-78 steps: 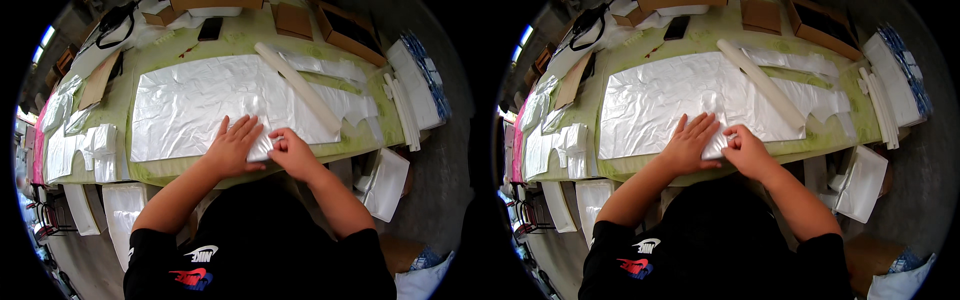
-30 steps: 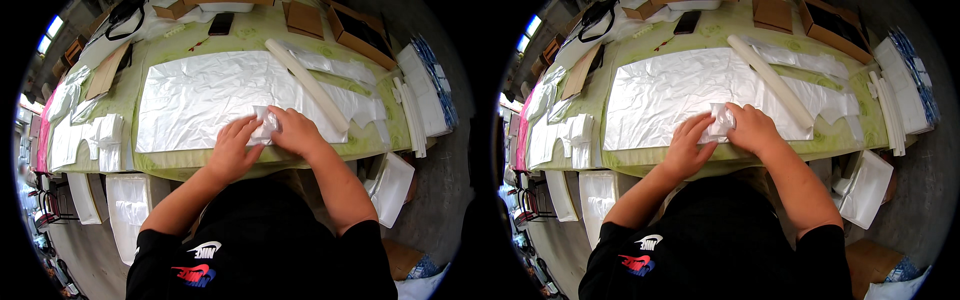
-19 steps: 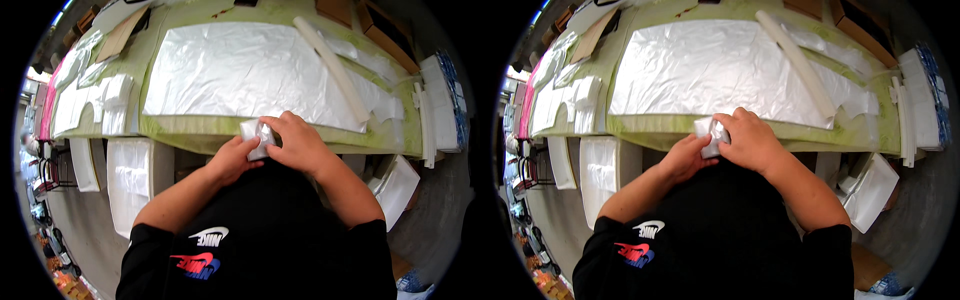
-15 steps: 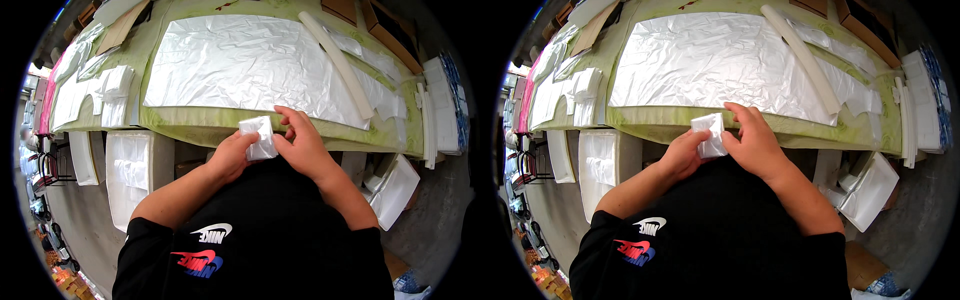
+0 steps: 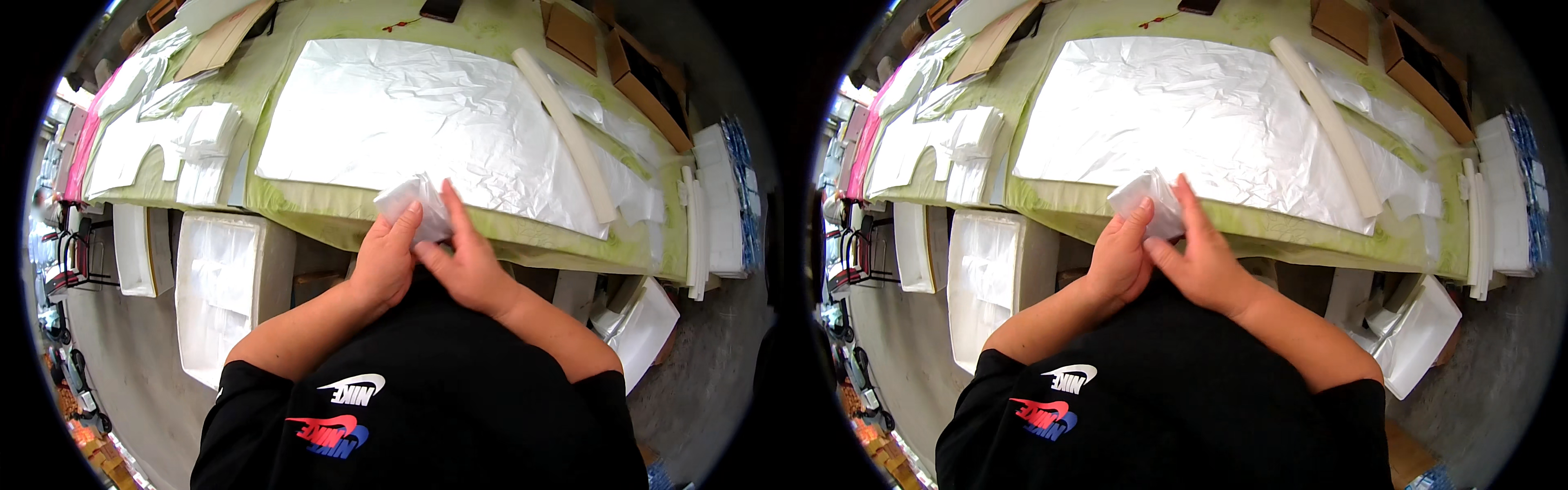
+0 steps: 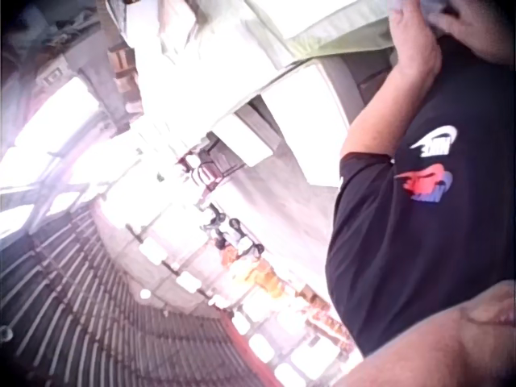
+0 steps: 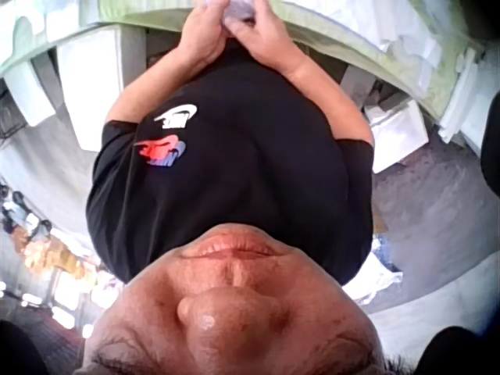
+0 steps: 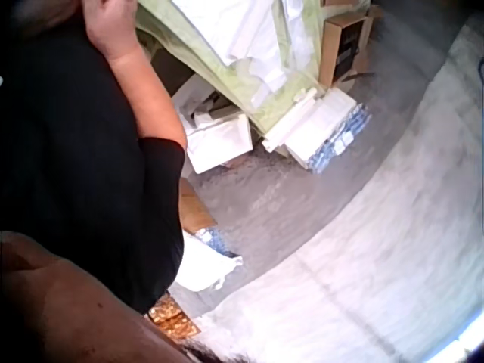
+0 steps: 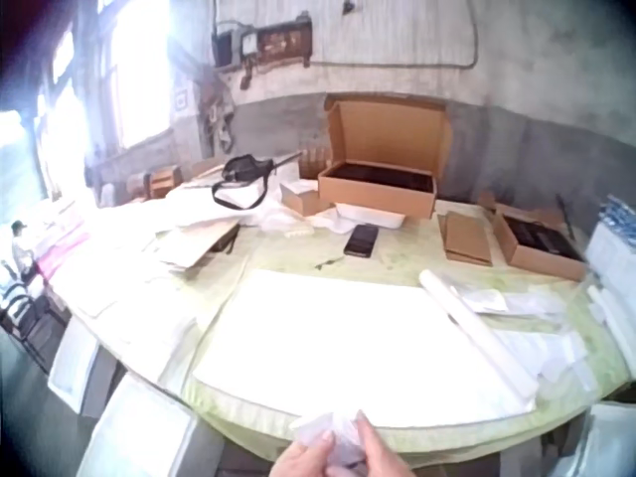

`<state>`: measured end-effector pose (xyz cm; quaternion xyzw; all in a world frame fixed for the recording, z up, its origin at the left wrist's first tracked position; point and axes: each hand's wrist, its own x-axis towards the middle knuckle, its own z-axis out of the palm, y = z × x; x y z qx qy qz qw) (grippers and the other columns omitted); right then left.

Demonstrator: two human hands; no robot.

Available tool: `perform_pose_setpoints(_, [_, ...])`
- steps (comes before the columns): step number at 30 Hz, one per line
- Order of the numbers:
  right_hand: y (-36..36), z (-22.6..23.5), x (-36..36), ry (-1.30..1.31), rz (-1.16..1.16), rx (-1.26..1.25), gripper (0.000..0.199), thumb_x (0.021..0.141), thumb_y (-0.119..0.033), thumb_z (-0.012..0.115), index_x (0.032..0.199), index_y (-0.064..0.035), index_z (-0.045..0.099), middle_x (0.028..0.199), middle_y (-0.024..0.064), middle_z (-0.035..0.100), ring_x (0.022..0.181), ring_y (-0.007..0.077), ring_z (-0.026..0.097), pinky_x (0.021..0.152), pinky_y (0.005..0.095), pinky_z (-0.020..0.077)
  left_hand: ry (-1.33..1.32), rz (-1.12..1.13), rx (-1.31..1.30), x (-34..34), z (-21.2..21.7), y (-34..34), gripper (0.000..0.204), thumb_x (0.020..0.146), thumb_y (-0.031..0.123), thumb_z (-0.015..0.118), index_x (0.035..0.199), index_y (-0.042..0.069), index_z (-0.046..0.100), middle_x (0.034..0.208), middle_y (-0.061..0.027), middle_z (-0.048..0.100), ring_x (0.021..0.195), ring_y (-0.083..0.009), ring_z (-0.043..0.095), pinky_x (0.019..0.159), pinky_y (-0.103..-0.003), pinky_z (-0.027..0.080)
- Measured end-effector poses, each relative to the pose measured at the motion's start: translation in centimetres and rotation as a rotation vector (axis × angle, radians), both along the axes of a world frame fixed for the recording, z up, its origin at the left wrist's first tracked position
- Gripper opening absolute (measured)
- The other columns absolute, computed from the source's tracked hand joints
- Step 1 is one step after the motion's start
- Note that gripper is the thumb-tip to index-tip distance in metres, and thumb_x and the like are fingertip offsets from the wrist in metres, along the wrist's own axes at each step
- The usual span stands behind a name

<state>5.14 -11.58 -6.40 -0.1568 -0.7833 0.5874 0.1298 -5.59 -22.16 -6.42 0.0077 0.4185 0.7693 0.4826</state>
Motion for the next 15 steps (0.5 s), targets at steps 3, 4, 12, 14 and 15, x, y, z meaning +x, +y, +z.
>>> perform_pose_setpoints(3, [-0.3, 0.4, -0.6, 0.060, -0.013, -0.092, 0.090, 0.096, -0.014, 0.069, 0.162, 0.0009, 0.011, 0.158, 0.0270, 0.035, 0.145, 0.0342, 0.041, 0.111, 0.0400, 0.0428, -0.013, -0.032, 0.061, -0.7, 0.2, 0.4, 0.035, 0.110, 0.026, 0.047, 0.137, 0.004, 0.051, 0.128, -0.0113, 0.062, 0.115, -0.0237, 0.063, 0.102, -0.042, 0.052])
perform_pose_setpoints(4, [-0.2, 0.8, -0.7, 0.075, -0.045, -0.135, 0.089, 0.096, -0.014, 0.069, 0.162, 0.0006, 0.011, 0.158, 0.0265, 0.035, 0.143, 0.0337, 0.043, 0.110, 0.0400, 0.0445, -0.021, -0.047, 0.060, -0.9, 0.6, 0.5, 0.035, 0.110, 0.026, 0.047, 0.137, 0.005, 0.051, 0.129, -0.0112, 0.062, 0.115, -0.0238, 0.062, 0.102, -0.042, 0.051])
perform_pose_setpoints(12, [0.2, -0.5, -0.4, 0.114, -0.255, -0.210, 0.041, 0.096, -0.006, 0.068, 0.134, -0.0021, 0.054, 0.100, 0.0042, 0.062, 0.085, 0.0084, 0.057, 0.072, 0.0241, 0.0495, 0.001, 0.000, 0.042, -0.5, -0.1, 0.5, 0.032, 0.109, 0.025, 0.049, 0.135, 0.006, 0.051, 0.128, -0.0097, 0.061, 0.117, -0.0223, 0.060, 0.103, -0.041, 0.048])
perform_pose_setpoints(14, [0.0, -0.2, -0.6, 0.133, -0.277, -0.190, 0.033, 0.096, -0.003, 0.066, 0.128, -0.0024, 0.056, 0.095, 0.0023, 0.062, 0.081, 0.0074, 0.056, 0.071, 0.0234, 0.0481, -0.142, 0.050, 0.106, -1.3, -0.5, 0.4, 0.031, 0.108, 0.024, 0.054, 0.131, 0.004, 0.052, 0.125, -0.0083, 0.060, 0.113, -0.0191, 0.060, 0.100, -0.037, 0.049])
perform_pose_setpoints(15, [-0.1, -0.1, -0.7, 0.144, -0.290, -0.180, 0.029, 0.097, -0.002, 0.065, 0.125, -0.0026, 0.057, 0.092, 0.0014, 0.061, 0.079, 0.0068, 0.056, 0.070, 0.0230, 0.0474, -0.160, 0.090, 0.096, -1.7, -0.5, 0.4, 0.030, 0.108, 0.024, 0.054, 0.130, 0.004, 0.052, 0.126, -0.0080, 0.059, 0.113, -0.0192, 0.059, 0.100, -0.037, 0.049])
